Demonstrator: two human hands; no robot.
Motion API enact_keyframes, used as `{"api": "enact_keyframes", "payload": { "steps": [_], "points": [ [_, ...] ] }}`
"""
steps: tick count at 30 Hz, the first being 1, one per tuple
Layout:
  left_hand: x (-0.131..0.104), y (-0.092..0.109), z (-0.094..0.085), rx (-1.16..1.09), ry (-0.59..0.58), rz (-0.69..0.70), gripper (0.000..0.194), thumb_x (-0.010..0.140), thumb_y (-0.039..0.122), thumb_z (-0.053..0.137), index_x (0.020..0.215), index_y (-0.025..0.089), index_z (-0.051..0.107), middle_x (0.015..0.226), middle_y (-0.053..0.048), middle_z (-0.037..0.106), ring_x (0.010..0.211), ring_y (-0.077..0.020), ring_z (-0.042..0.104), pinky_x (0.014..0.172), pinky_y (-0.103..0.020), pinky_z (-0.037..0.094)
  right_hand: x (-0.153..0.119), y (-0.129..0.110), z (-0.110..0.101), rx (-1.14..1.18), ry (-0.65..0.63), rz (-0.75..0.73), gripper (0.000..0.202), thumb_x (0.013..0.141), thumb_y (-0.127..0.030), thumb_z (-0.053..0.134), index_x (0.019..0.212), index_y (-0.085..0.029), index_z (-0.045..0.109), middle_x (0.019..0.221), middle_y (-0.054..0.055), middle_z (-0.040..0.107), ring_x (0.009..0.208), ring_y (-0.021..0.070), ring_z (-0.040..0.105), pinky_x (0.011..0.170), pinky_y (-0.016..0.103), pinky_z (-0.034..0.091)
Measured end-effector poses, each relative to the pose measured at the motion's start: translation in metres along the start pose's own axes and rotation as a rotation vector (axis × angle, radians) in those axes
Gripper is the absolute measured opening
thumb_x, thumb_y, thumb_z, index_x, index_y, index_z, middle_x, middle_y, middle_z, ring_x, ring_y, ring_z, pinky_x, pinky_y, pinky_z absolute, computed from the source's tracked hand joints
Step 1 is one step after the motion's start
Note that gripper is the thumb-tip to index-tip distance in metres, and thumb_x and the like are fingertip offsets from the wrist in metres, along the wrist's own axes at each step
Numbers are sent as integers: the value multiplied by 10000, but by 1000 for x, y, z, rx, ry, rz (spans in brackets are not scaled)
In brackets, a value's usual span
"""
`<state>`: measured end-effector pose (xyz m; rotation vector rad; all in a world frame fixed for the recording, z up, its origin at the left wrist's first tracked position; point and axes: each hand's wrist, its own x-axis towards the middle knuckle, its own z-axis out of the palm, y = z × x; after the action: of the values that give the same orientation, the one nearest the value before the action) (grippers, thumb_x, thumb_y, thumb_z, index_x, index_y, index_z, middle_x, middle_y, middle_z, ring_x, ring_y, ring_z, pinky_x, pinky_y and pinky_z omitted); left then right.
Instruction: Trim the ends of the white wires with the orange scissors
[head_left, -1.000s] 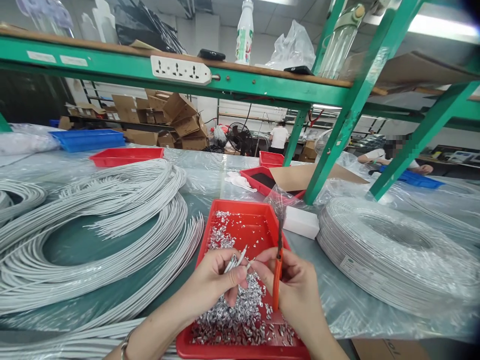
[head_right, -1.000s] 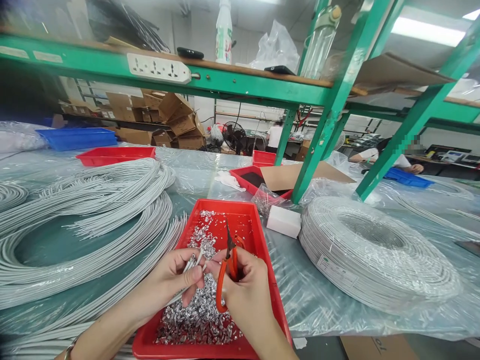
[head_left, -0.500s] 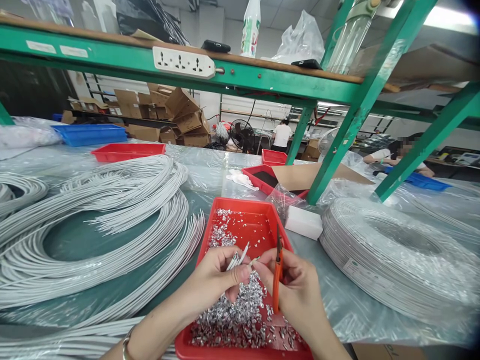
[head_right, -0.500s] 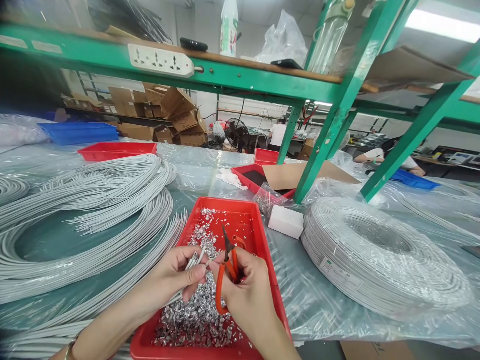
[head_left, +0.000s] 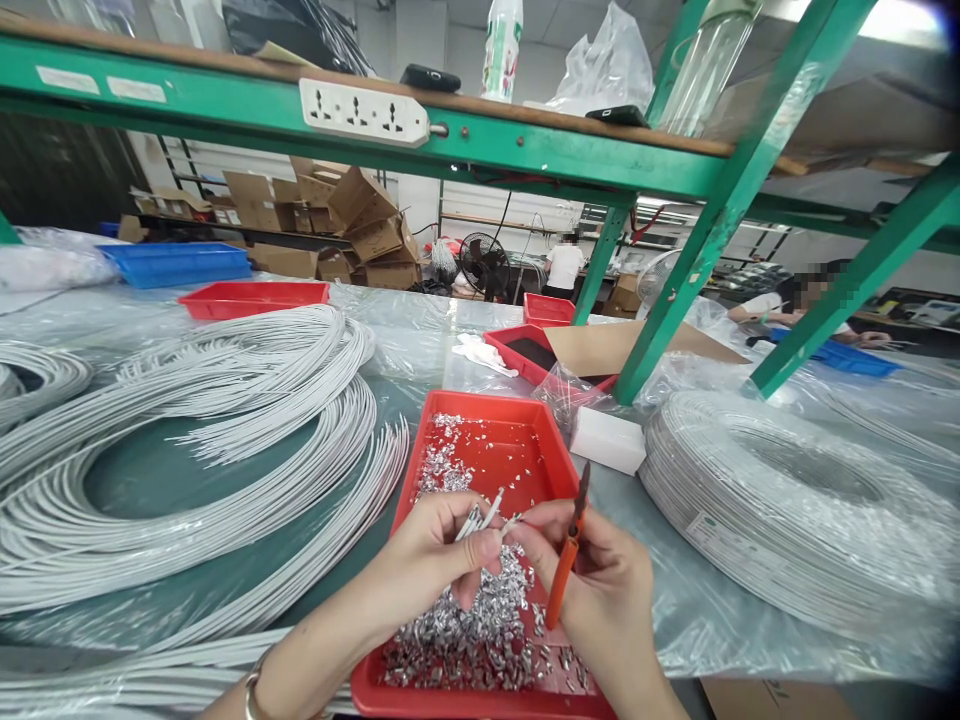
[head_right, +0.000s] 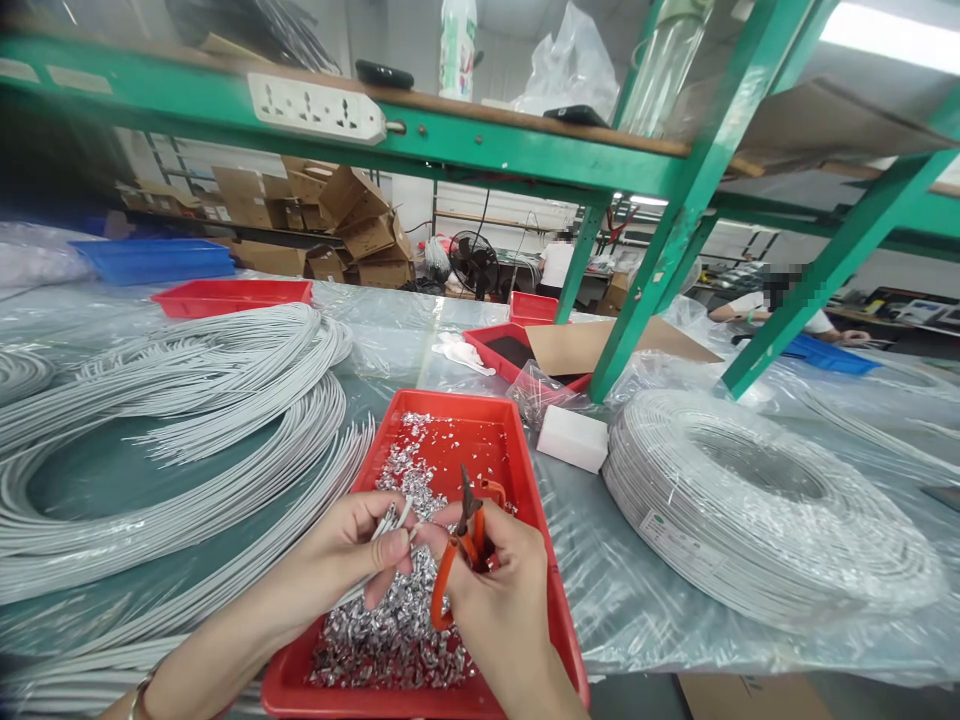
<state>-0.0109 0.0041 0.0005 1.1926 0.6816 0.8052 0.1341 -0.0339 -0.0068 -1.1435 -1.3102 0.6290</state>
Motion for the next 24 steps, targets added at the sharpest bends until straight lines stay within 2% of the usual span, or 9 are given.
{"api": "enact_keyframes", "payload": {
  "steps": [3,8,13,16,20,22,24],
  "points": [
    [0,-1,-1,-1,-23,10,339,639,444,694,668,139,547,564,32,576,340,-28,433,374,-178,258,0,0,-1,-14,-24,-20,61,652,-144,710,660,-173,657,506,-42,527,458,106,445,442,207,376],
    [0,-2,-1,-8,-35,8,326,640,430,697,667,145,540,553,37,573,330,-26,416,366,-178,253,-1,3,-1,34,-2,79,101,642,-215,729,699,-170,660,474,-60,454,409,86,359,386,200,314],
    [-1,-2,-1,-12,-42,3,316,649,421,696,657,144,544,552,37,574,335,-25,421,367,-176,256,0,-1,0,11,-24,55,105,640,-255,734,648,-172,669,482,-36,480,433,106,386,400,211,334],
    [-1,-3,-4,-1,-98,-16,320,660,428,689,645,144,542,567,23,588,344,-29,424,365,-179,257,3,-7,-4,5,-93,69,113,658,-267,722,625,-173,666,458,-46,438,422,103,362,388,210,308],
    [0,-3,-6,2,-167,-74,340,648,445,694,643,141,540,547,16,590,331,-29,403,342,-180,209,10,-14,-14,7,-290,76,109,689,-212,698,611,-163,641,465,-57,437,425,87,341,400,202,296],
    [0,-3,-6,5,-180,-79,354,644,457,693,647,133,549,546,14,588,323,-24,391,337,-180,195,12,-15,-17,9,-365,90,119,699,-184,684,610,-159,610,474,-65,416,436,84,318,402,200,279],
    [0,-2,-4,11,-159,-68,368,634,466,695,646,125,557,546,16,577,324,-20,386,341,-178,207,12,-16,-18,3,-376,94,138,704,-165,669,604,-158,576,488,-70,380,454,87,301,411,207,270]
  ]
}}
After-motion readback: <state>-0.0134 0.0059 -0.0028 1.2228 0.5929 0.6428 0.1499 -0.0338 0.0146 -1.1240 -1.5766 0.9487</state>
